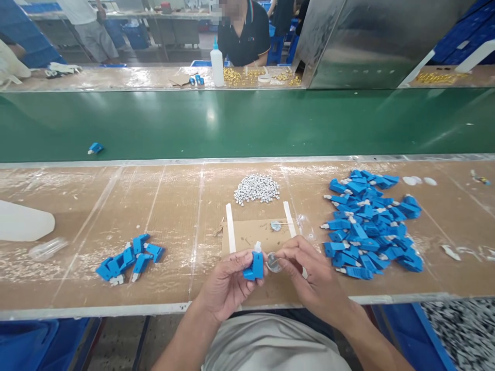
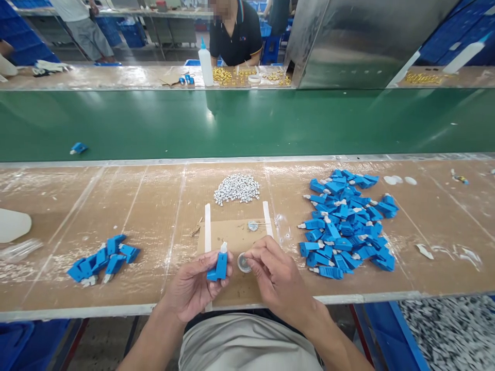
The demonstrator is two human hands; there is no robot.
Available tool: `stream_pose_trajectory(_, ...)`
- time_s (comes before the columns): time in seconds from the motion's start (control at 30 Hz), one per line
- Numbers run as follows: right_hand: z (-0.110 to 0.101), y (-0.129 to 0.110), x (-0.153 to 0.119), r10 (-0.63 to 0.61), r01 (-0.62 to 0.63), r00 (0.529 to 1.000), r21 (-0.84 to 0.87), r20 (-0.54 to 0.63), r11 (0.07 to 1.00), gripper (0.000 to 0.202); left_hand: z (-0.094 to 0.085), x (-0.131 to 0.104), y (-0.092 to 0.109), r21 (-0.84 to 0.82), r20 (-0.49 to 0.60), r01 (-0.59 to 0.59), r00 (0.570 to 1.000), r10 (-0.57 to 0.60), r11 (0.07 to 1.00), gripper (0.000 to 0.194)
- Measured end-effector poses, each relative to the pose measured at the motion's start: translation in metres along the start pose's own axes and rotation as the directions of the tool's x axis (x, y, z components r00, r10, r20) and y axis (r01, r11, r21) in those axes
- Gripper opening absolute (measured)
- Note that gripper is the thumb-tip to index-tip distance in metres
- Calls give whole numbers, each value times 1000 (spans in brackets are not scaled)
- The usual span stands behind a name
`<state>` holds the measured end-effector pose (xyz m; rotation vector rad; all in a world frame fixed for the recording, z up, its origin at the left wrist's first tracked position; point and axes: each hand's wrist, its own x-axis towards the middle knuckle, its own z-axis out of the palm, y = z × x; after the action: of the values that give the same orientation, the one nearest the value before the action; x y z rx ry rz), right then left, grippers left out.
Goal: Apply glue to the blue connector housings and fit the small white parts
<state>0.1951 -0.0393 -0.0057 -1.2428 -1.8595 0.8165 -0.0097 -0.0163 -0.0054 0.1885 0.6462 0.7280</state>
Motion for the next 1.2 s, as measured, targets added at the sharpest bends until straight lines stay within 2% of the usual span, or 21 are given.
stream_pose_trajectory(0.07, -3, 1, -1, -1, 1, 1000, -41, 10, 999, 16, -2, 0, 1, 18, 1, -2, 1000, 2, 1000, 26)
stream_pose_trajectory(0.13, -10, 2, 3, 5, -8, 1000, -85, -27, 996, 14, -6, 0, 4, 66, -10, -30, 999, 31, 997, 26)
stream_pose_trajectory(0.23, -26, 6, 24, 31, -52, 993, -184, -116, 982, 13, -13, -1, 10, 232, -60, -152, 984, 170, 961, 25)
stream_pose_trajectory(0.3, -36, 15, 47, 61, -92, 992, -307, -108, 947, 13, -17, -1, 14, 419, -83, -257, 944, 318, 871, 24)
stream_pose_trajectory(0.37, -41, 30, 72, 91, -110, 994, -444, -64, 889, 13, -20, -1, 17, 611, -76, -312, 892, 445, 728, 24)
stream_pose_trajectory(0.43, -42, 48, 95, 96, -109, 994, -519, -52, 848, 13, -22, -1, 19, 729, -58, -305, 865, 498, 614, 26)
stream_pose_trajectory(0.5, -41, 65, 110, 95, -95, 995, -557, -30, 825, 14, -25, -2, 21, 762, -58, -290, 860, 508, 579, 29)
stream_pose_trajectory(0.63, -37, 84, 122, 101, -57, 994, -597, 42, 800, 19, -29, -3, 25, 735, -75, -310, 847, 527, 603, 34)
stream_pose_trajectory(0.87, -32, 85, 129, 131, -54, 987, -593, 88, 803, 24, -33, 3, 23, 672, -73, -324, 866, 495, 666, 36)
stream_pose_trajectory(1.03, -28, 84, 137, 126, -53, 985, -482, 120, 874, 14, -36, 4, 16, 623, -95, -357, 849, 520, 696, 40)
stream_pose_trajectory(1.2, -33, 76, 135, 195, -166, 976, -244, 98, 955, 9, -39, 5, 16, 558, -163, -349, 843, 512, 752, 44)
